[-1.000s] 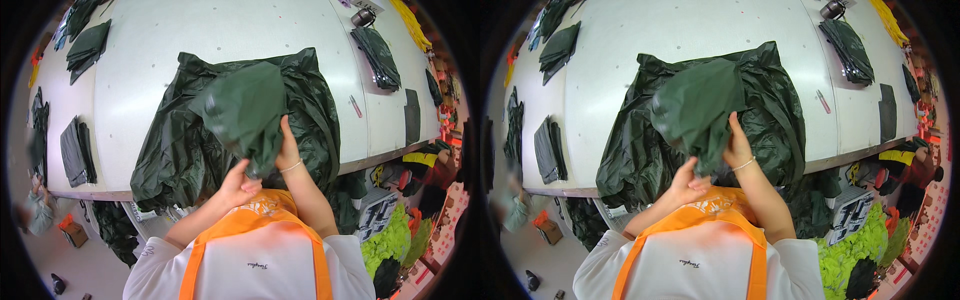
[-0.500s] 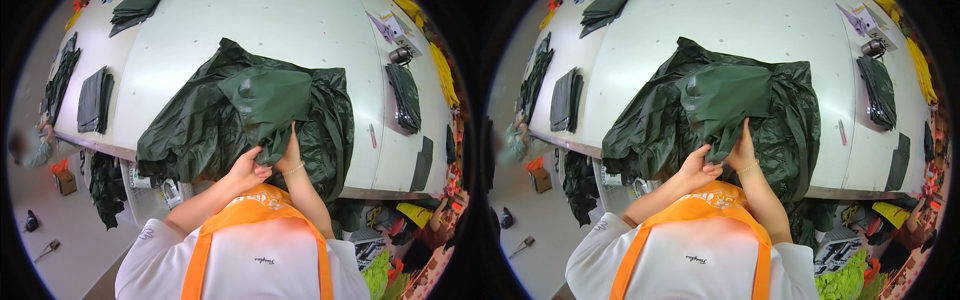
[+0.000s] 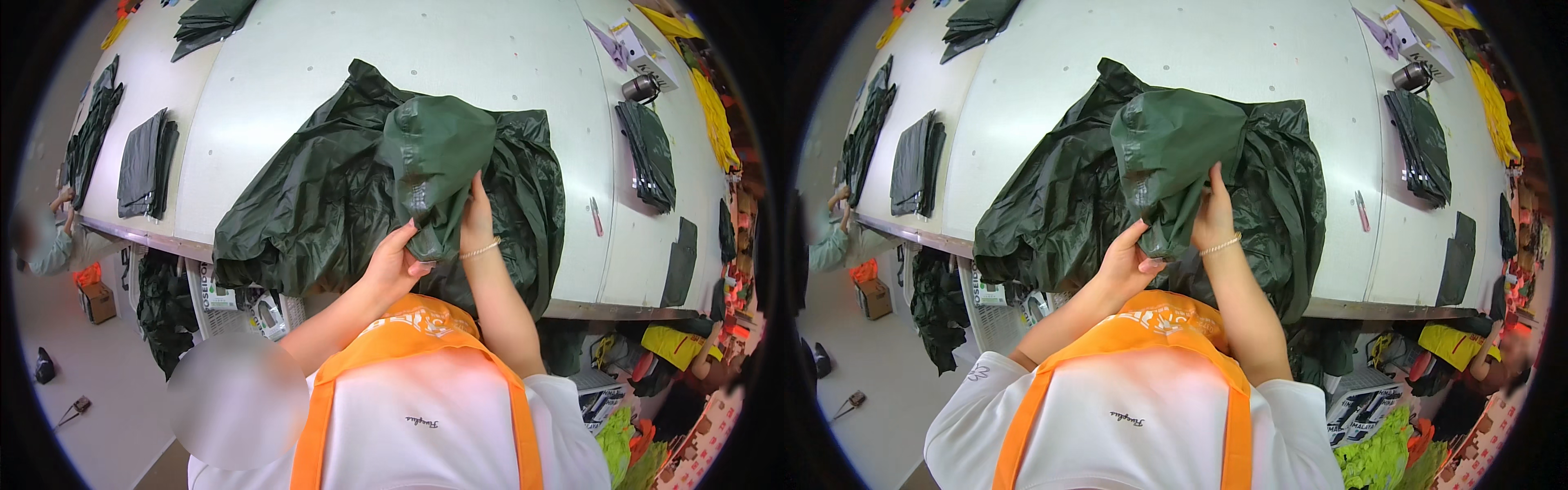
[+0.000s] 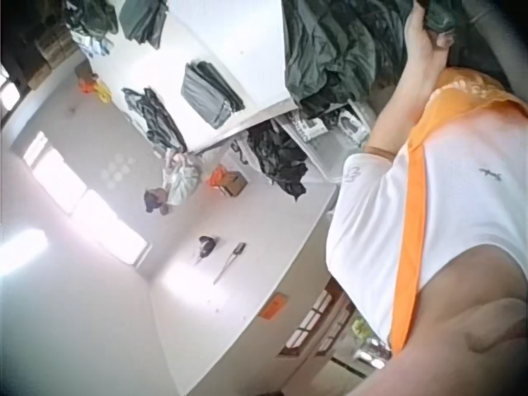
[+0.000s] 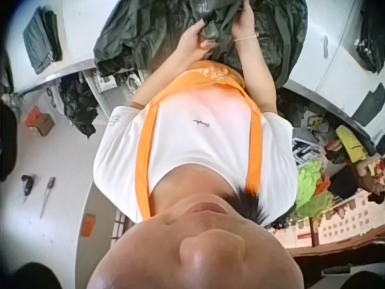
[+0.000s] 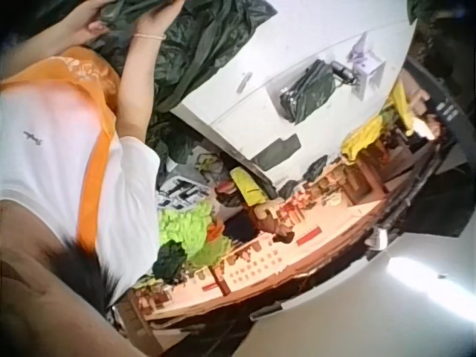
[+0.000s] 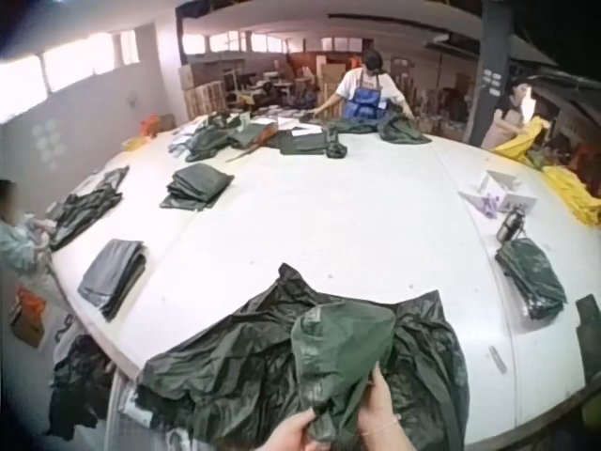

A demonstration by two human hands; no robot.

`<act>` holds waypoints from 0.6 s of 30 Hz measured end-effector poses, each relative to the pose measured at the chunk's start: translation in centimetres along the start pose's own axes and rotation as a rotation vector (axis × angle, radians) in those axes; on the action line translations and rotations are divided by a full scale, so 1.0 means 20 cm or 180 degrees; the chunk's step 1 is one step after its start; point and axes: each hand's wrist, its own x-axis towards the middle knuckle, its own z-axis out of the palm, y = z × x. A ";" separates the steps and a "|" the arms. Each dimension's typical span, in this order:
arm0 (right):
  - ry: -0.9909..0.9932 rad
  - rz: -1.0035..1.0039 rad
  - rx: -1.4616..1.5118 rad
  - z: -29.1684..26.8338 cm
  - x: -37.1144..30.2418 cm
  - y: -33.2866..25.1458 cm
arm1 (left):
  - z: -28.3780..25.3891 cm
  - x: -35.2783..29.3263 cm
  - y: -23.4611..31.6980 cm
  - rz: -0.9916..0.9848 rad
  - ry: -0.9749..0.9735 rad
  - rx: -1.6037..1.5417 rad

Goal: The person folds a dark green jacket on a white table. They smooth the fabric, fold the sleeves and body, and place the folded jacket into a plastic bag. The person then retrieves another jacket from a basket and begins folding it.

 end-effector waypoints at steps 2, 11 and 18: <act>0.0132 -0.0316 -0.0581 -0.01 0.04 -0.03 | -0.08 0.00 -0.03 -0.0004 0.0042 0.0097; 0.1022 -0.3431 -0.2238 0.09 -0.33 -0.34 | 0.16 -0.12 0.06 0.3834 0.0238 0.1520; 0.2280 -0.1922 -0.6255 -0.62 -0.27 -0.40 | -0.27 0.14 -0.10 0.0576 0.1114 0.1426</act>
